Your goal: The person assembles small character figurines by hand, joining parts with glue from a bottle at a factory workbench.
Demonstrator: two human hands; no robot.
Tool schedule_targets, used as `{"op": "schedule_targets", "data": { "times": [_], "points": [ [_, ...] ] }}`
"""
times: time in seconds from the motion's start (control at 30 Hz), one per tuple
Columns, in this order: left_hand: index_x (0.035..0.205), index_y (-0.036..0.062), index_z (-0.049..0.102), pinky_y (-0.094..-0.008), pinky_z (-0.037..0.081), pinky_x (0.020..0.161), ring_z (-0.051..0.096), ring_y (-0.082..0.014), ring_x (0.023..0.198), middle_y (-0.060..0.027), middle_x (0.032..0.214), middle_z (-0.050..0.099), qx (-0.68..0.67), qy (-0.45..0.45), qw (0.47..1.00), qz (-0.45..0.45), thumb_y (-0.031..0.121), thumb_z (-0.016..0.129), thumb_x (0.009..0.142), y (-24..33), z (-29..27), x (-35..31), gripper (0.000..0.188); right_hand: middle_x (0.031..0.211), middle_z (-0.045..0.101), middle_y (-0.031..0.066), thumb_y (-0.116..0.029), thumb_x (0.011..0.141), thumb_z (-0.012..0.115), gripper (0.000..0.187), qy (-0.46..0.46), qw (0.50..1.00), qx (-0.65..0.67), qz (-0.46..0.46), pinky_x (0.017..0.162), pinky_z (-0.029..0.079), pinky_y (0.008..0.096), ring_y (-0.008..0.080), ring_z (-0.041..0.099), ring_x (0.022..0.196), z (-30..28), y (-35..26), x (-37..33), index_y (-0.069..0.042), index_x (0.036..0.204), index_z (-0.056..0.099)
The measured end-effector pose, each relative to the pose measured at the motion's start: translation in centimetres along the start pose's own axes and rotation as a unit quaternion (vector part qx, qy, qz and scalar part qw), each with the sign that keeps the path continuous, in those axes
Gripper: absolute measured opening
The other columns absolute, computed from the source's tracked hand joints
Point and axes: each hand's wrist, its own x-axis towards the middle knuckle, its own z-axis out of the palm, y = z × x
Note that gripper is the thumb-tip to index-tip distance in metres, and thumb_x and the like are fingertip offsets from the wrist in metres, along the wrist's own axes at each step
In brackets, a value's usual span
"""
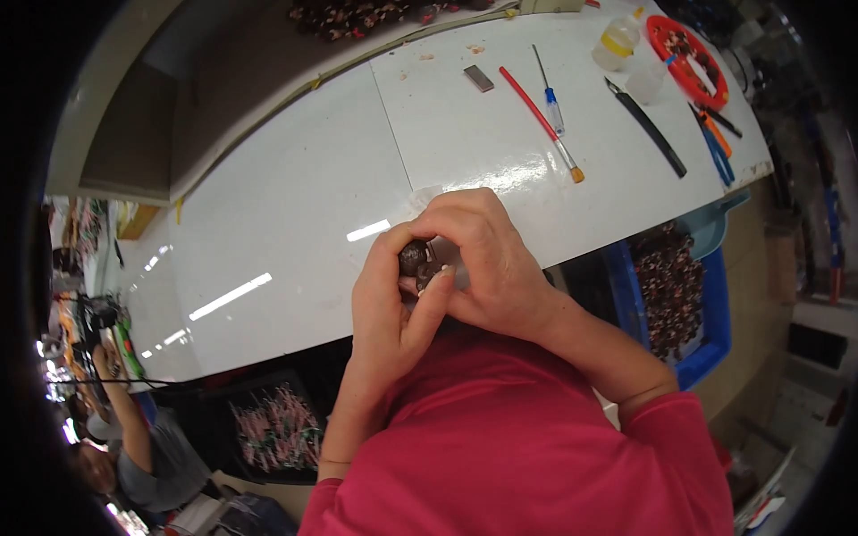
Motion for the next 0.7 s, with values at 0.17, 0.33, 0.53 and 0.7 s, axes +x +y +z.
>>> {"op": "schedule_targets", "data": {
  "times": [0.17,0.33,0.53,0.7],
  "points": [
    [0.125,0.0019,0.041,-0.0303,0.045,0.082,0.056,-0.017,0.094,-0.0104,0.107,0.053,-0.202,-0.057,0.974,-0.084,0.009,0.062,0.087,1.3,-0.3,0.4,0.045,0.11,0.049,0.0113,0.003,0.065,0.073,0.054,0.029,0.999,0.041,0.021,0.078,0.049,0.0313,0.0245,0.051,0.098,-1.0,0.6,-0.2,-0.007,0.113,0.048],
    [0.135,0.002,0.029,-0.032,0.039,0.097,0.051,-0.0177,0.109,-0.0112,0.121,0.047,-0.352,-0.085,0.925,-0.115,0.006,0.057,0.09,1.4,-0.2,0.4,0.054,0.11,0.049,0.011,0.007,0.065,0.07,0.049,0.04,0.998,0.041,0.011,0.073,0.05,0.0285,0.0226,0.052,0.096,-1.6,0.6,-0.1,-0.006,0.109,0.051],
    [0.137,0.0024,0.028,-0.0326,0.038,0.099,0.049,-0.0184,0.112,-0.0115,0.123,0.045,-0.365,-0.095,0.917,-0.125,0.004,0.056,0.09,1.4,-0.5,0.6,0.054,0.11,0.048,0.0111,0.01,0.065,0.069,0.046,0.044,0.996,0.069,0.026,0.072,0.051,0.0278,0.0221,0.052,0.095,-1.5,0.5,0.0,-0.006,0.106,0.053],
    [0.135,0.0013,0.034,-0.0322,0.039,0.097,0.048,-0.0177,0.113,-0.0097,0.123,0.045,-0.33,-0.098,0.933,-0.102,0.002,0.058,0.088,0.8,-1.1,0.9,0.052,0.11,0.048,0.0111,0.01,0.065,0.068,0.046,0.027,0.996,0.069,0.041,0.072,0.051,0.0277,0.022,0.053,0.096,-1.5,0.5,0.1,-0.006,0.106,0.053]
  ]
}}
